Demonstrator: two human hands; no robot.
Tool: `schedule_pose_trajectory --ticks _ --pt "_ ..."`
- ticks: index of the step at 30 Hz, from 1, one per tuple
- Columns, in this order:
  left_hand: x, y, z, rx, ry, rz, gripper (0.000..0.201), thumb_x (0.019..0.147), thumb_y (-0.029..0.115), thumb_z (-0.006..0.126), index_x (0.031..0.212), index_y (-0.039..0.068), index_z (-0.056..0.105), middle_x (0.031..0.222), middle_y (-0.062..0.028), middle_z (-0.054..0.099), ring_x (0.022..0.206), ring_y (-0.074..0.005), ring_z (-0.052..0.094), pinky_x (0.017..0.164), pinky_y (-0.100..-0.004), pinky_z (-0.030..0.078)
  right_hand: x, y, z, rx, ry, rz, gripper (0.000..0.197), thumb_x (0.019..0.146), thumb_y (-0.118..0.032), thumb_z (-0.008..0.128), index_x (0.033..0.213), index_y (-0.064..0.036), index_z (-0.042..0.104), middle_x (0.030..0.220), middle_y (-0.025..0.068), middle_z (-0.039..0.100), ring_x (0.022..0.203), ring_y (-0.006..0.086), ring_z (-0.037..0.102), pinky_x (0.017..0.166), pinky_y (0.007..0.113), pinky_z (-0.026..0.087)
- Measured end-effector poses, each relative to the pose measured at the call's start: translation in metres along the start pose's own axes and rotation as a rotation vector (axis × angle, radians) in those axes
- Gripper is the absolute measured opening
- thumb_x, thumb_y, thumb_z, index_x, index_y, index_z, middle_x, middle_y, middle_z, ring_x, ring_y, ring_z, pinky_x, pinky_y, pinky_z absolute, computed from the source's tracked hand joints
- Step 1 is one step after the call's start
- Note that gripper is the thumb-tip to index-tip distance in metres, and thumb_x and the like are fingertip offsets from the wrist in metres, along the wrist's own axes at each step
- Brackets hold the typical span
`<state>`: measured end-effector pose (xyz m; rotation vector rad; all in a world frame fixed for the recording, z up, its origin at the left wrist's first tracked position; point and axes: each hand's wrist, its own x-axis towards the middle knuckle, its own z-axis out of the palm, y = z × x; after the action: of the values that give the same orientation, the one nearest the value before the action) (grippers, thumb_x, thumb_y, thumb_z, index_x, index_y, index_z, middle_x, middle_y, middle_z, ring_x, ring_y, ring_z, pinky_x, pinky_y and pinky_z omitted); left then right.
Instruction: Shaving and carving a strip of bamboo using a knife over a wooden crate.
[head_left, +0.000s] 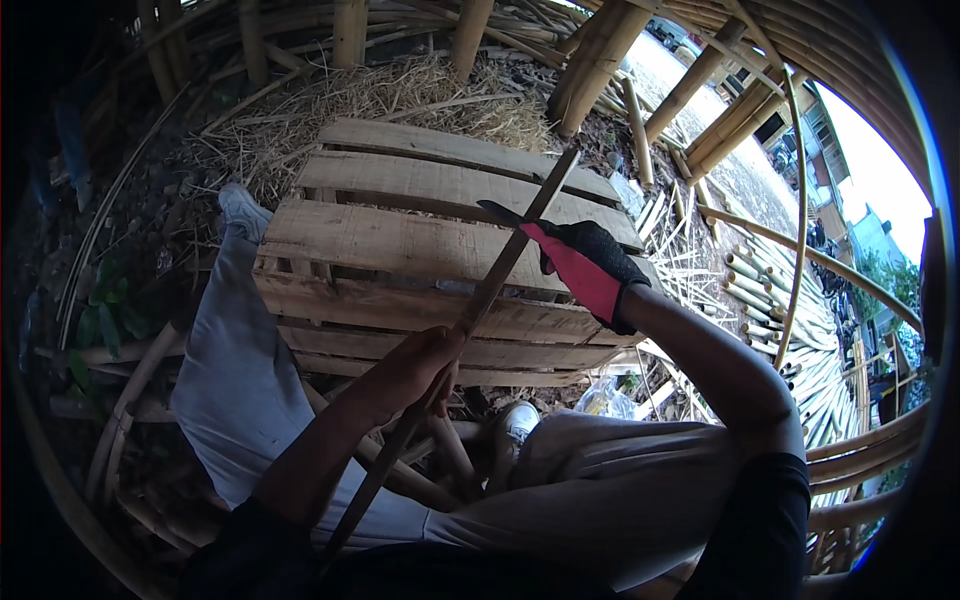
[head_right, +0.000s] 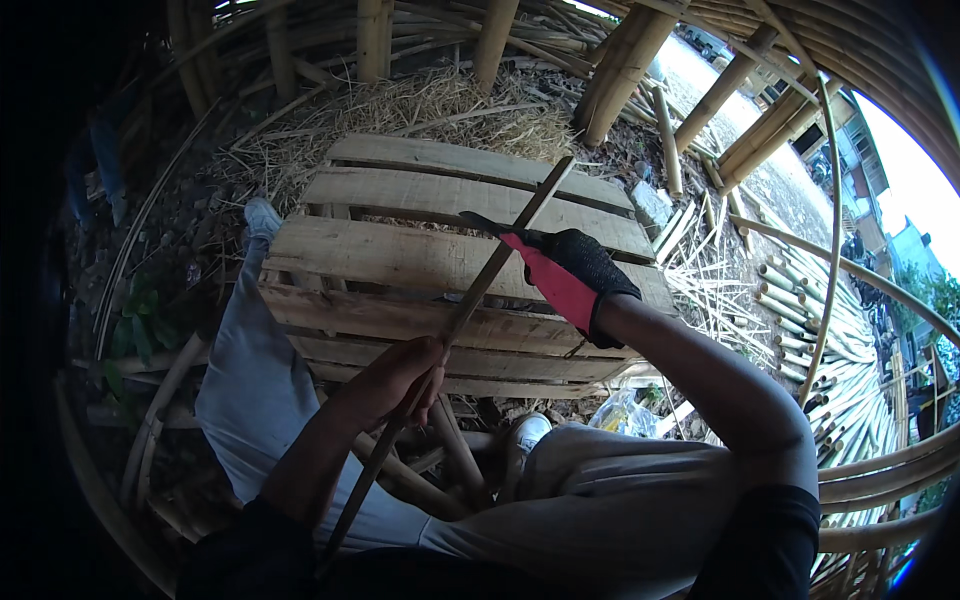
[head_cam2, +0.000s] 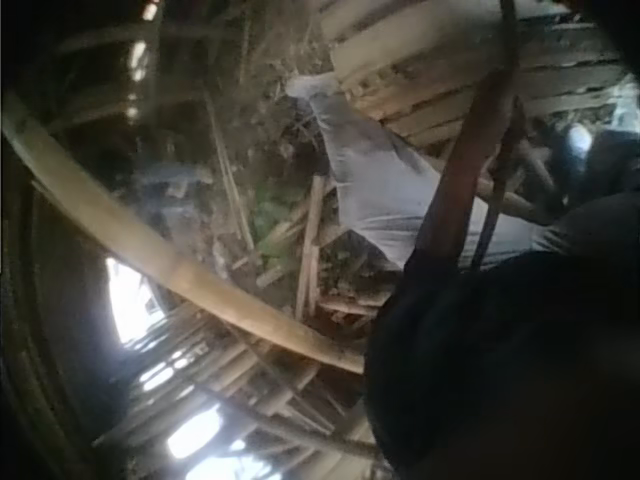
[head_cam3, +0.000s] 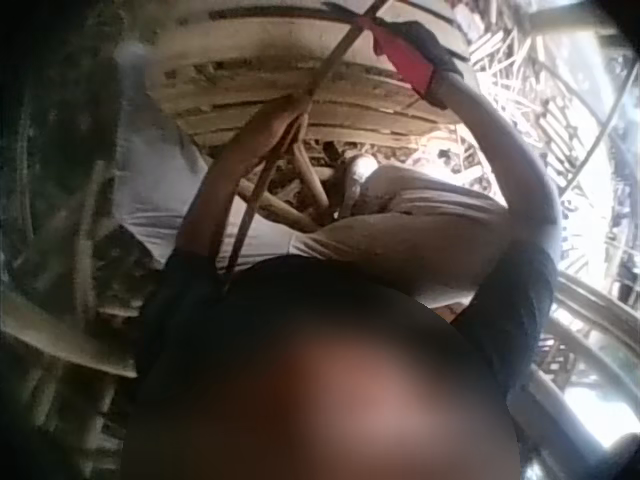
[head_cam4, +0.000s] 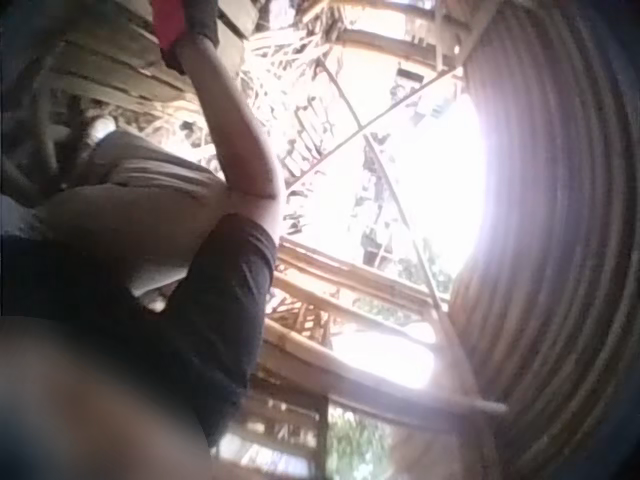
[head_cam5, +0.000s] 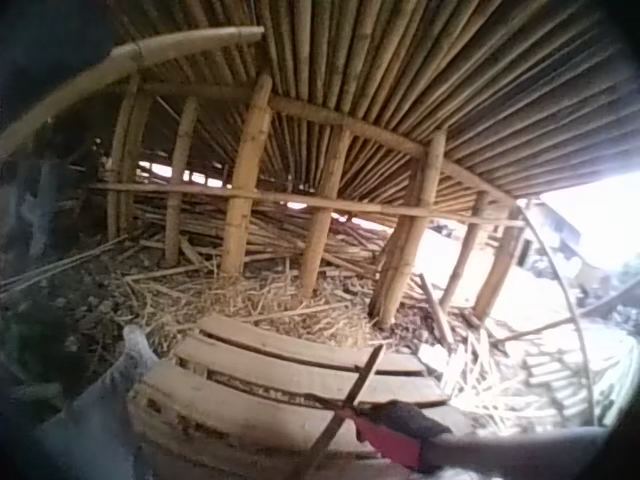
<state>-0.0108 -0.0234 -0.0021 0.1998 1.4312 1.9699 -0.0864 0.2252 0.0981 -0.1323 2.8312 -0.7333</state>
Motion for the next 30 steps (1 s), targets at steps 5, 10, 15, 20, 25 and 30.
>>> schedule_pose_trajectory --ticks 5,10,15,20,25,30 --pt "-0.020 -0.007 -0.017 0.013 -0.249 -0.277 0.043 0.102 0.048 0.039 0.101 0.006 0.049 0.069 -0.0044 0.056 0.056 -0.0147 0.061 0.052 -0.0293 0.055 0.003 0.013 0.003 -0.023 -0.024 0.090 0.047 0.095 -0.043 0.046 0.086 -0.0028 0.069 0.071 0.0140 0.065 0.065 0.0242 0.063 0.069 0.036 0.049" --pt "-0.030 -0.012 -0.005 -0.026 -0.139 -0.206 0.044 0.101 0.048 0.041 0.098 0.006 0.050 0.072 -0.0041 0.055 0.060 -0.0134 0.062 0.054 -0.0306 0.056 -0.002 -0.020 -0.019 -0.064 0.041 0.068 0.052 0.095 -0.050 0.047 0.098 -0.0037 0.070 0.082 0.0199 0.066 0.082 0.0297 0.066 0.080 0.037 0.050" --pt "-0.024 0.003 -0.002 0.018 -0.059 -0.186 0.048 0.099 0.053 0.044 0.093 0.006 0.052 0.063 -0.0017 0.050 0.050 -0.0108 0.057 0.043 -0.0282 0.052 -0.010 0.000 -0.018 -0.363 0.204 -0.464 0.038 0.096 -0.041 0.050 0.108 -0.0110 0.069 0.100 0.0161 0.067 0.087 0.0336 0.066 0.083 0.039 0.052" --pt "-0.020 0.000 -0.002 -0.093 -0.043 -0.121 0.049 0.098 0.057 0.042 0.086 0.011 0.050 0.054 0.0011 0.044 0.034 -0.0069 0.042 0.030 -0.0219 0.034 -0.033 -0.019 0.012 -0.508 0.011 -0.408 0.033 0.098 -0.041 0.047 0.105 -0.0191 0.071 0.098 0.0105 0.069 0.086 0.0311 0.068 0.076 0.040 0.054" --pt "-0.006 -0.005 0.005 -0.275 -0.044 -0.250 0.052 0.100 0.058 0.035 0.079 0.012 0.046 0.050 0.0033 0.038 0.032 -0.0052 0.036 0.029 -0.0208 0.026 -0.040 -0.041 0.028 -0.574 -0.067 -0.167 0.047 0.102 -0.047 0.031 0.112 -0.0204 0.068 0.074 0.0146 0.067 0.072 0.0337 0.068 0.068 0.044 0.054" --pt "-0.009 0.000 0.021 -0.063 0.075 -0.212 0.051 0.101 0.056 0.031 0.075 0.013 0.042 0.047 0.0042 0.034 0.032 -0.0042 0.030 0.028 -0.0198 0.021 -0.044 -0.021 0.043 -0.673 0.164 -0.409 0.044 0.101 -0.041 0.039 0.092 -0.0080 0.067 0.058 0.0143 0.061 0.054 0.0345 0.062 0.051 0.046 0.048"
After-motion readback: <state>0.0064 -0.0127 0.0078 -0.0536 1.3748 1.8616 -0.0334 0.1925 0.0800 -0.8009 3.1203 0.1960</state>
